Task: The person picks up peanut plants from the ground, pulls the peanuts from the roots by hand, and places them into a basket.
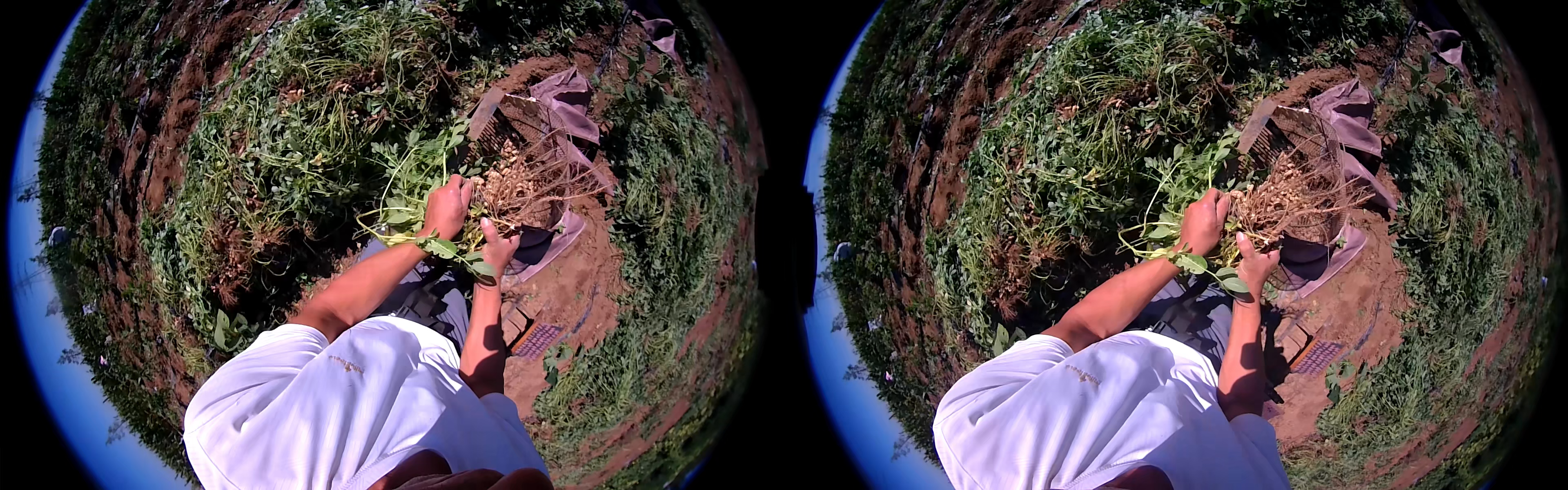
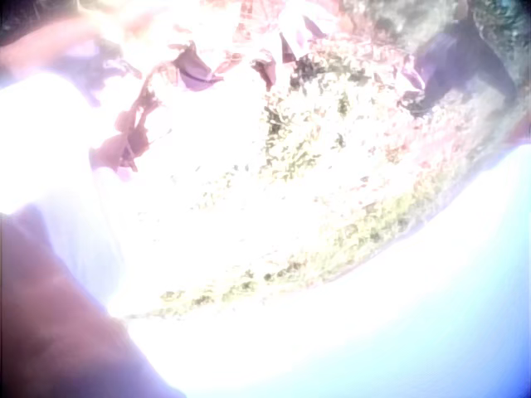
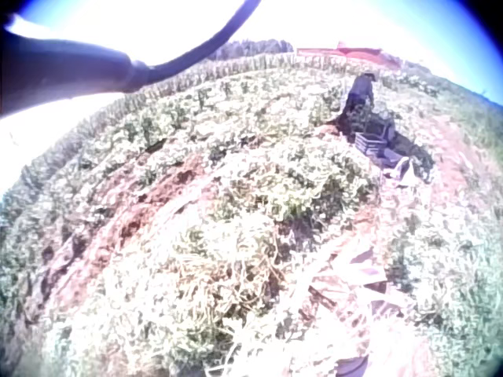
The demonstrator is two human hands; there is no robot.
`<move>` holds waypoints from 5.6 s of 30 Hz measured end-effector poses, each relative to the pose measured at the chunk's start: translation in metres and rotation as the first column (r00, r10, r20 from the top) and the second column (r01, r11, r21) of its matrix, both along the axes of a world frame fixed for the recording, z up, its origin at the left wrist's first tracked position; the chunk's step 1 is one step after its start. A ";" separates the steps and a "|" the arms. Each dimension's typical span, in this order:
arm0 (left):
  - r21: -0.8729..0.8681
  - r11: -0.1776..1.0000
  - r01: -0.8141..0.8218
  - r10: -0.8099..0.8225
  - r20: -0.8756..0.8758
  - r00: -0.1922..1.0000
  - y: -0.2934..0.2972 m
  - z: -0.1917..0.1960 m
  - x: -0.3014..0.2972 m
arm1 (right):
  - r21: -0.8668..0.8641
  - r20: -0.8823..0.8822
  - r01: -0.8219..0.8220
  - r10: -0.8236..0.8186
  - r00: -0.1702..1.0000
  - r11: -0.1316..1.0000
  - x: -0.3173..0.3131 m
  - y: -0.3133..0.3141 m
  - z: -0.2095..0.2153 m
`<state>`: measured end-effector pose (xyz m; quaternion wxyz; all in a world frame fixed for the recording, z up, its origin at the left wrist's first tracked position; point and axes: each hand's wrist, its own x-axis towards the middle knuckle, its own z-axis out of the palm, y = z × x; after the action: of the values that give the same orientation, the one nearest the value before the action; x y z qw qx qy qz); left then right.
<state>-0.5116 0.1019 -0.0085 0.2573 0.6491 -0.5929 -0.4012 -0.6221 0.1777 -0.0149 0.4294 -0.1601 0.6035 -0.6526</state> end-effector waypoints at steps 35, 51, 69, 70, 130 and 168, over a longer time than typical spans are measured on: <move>0.507 0.526 0.683 0.377 -0.859 0.347 -0.021 -0.033 -0.018 | -0.005 0.414 -0.230 0.212 0.885 0.973 -0.127 0.104 -0.071; -0.356 0.804 0.476 -0.542 -0.109 0.834 -0.009 -0.031 0.011 | 0.114 0.336 -0.219 0.170 0.926 0.969 -0.099 0.089 -0.052; 0.237 0.971 0.039 0.030 -0.280 0.959 -0.107 -0.113 -0.032 | 0.073 0.163 -0.255 0.240 0.957 0.964 -0.140 0.129 -0.069; -0.076 0.975 0.209 -0.217 -0.107 0.970 -0.113 -0.108 -0.044 | 0.032 0.247 -0.286 0.269 0.931 0.958 -0.153 0.134 -0.084; 0.022 0.958 0.285 -0.269 -0.267 0.926 -0.085 -0.083 -0.072 | 0.002 0.300 -0.192 0.183 0.936 0.981 -0.052 -0.020 0.034; -0.212 0.759 0.616 -0.648 -0.154 0.746 -0.028 0.125 0.256 | -0.118 -0.068 -0.924 0.925 0.374 0.364 0.126 -0.041 0.078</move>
<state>-0.2553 0.0738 0.1165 0.2163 0.3404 -0.7740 -0.4882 -0.4957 0.1367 0.0634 0.7121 -0.4957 0.3622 -0.3406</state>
